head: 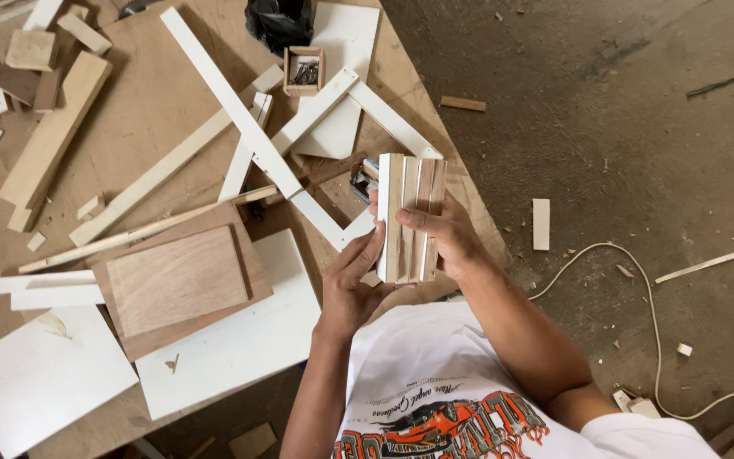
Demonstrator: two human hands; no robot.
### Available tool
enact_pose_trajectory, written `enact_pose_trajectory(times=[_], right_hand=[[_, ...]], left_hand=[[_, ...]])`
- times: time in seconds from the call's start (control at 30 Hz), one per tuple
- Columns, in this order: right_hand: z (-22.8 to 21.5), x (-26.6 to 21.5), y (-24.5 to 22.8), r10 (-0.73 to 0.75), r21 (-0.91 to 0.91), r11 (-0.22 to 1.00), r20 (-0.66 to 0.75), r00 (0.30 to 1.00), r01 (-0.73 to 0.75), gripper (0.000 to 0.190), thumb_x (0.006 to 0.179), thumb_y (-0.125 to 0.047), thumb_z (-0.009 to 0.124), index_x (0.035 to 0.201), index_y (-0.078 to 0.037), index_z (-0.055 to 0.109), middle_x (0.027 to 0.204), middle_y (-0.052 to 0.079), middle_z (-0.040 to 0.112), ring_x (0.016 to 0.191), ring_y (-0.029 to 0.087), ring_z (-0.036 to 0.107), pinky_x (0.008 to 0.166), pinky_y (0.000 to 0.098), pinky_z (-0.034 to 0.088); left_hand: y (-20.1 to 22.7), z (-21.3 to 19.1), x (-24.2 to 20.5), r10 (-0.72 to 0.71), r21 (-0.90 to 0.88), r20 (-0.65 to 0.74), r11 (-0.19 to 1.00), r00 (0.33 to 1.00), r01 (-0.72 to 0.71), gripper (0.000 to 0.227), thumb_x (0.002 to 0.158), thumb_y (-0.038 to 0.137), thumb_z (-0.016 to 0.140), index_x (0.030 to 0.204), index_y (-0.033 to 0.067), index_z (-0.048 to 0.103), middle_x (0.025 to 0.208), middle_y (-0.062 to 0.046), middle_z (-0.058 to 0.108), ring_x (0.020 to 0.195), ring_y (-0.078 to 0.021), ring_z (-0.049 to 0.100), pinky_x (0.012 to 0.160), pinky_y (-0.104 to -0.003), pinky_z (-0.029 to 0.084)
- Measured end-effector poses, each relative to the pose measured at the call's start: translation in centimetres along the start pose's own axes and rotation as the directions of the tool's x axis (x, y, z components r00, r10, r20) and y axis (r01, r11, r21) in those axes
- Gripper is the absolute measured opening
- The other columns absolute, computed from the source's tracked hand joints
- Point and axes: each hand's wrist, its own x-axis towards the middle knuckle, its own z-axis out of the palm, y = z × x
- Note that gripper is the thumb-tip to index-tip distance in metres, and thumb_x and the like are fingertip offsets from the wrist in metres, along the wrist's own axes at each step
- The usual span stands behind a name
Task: The person sands the surfaces and edges of several small wooden strips by hand with a piece of sandpaper and then begins fitting them together to form a rectangular frame on a workbench.
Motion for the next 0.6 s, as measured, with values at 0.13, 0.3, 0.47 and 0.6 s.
enact_pose_trajectory(times=[0.13,0.3,0.47,0.6], right_hand=[[-1.5,0.1,-0.9,0.015,-0.007,1.000,0.019,1.000,-0.015,0.059,0.087,-0.018,0.080,0.136,0.006,0.056,0.123,0.022,0.070,0.111,0.026,0.073,0.094,0.0423,0.063],[-3.1,0.3,-0.6,0.065,0.072,0.995,0.051,0.997,-0.069,0.060,0.088,-0.019,0.080,0.136,0.007,0.056,0.115,0.024,0.070,0.095,0.028,0.072,0.084,0.0441,0.063],[-4.4,0.9,0.4,0.125,0.056,0.990,0.039,0.991,-0.127,0.061,0.085,-0.021,0.080,0.132,0.010,0.058,0.114,0.024,0.071,0.101,0.027,0.073,0.087,0.0424,0.064],[-4.3,1.6,0.6,0.185,0.052,0.982,-0.017,0.983,-0.184,0.058,0.083,-0.019,0.079,0.129,0.012,0.061,0.116,0.024,0.071,0.104,0.028,0.073,0.084,0.0439,0.065]], left_hand=[[-0.4,2.2,0.4,0.055,0.002,-0.095,0.998,0.994,-0.055,0.091,0.063,0.018,0.099,0.145,0.0107,0.059,0.118,-0.013,0.072,0.103,-0.0211,0.074,0.090,-0.032,0.063],[0.0,2.8,0.5,0.175,0.067,-0.106,0.983,0.979,-0.168,0.097,0.058,0.028,0.097,0.143,0.0069,0.055,0.124,-0.020,0.069,0.117,-0.0310,0.068,0.096,-0.040,0.058],[-2.0,3.8,-0.1,-0.019,-0.187,-0.023,0.982,1.000,0.015,0.088,0.067,0.026,0.092,0.146,0.0086,0.056,0.126,-0.016,0.069,0.113,-0.0229,0.070,0.095,-0.037,0.064],[-4.2,4.9,-0.5,-0.153,-0.317,0.014,0.936,0.988,0.150,0.085,0.069,0.023,0.090,0.146,0.0099,0.056,0.126,-0.011,0.070,0.107,-0.0176,0.071,0.091,-0.034,0.061]])
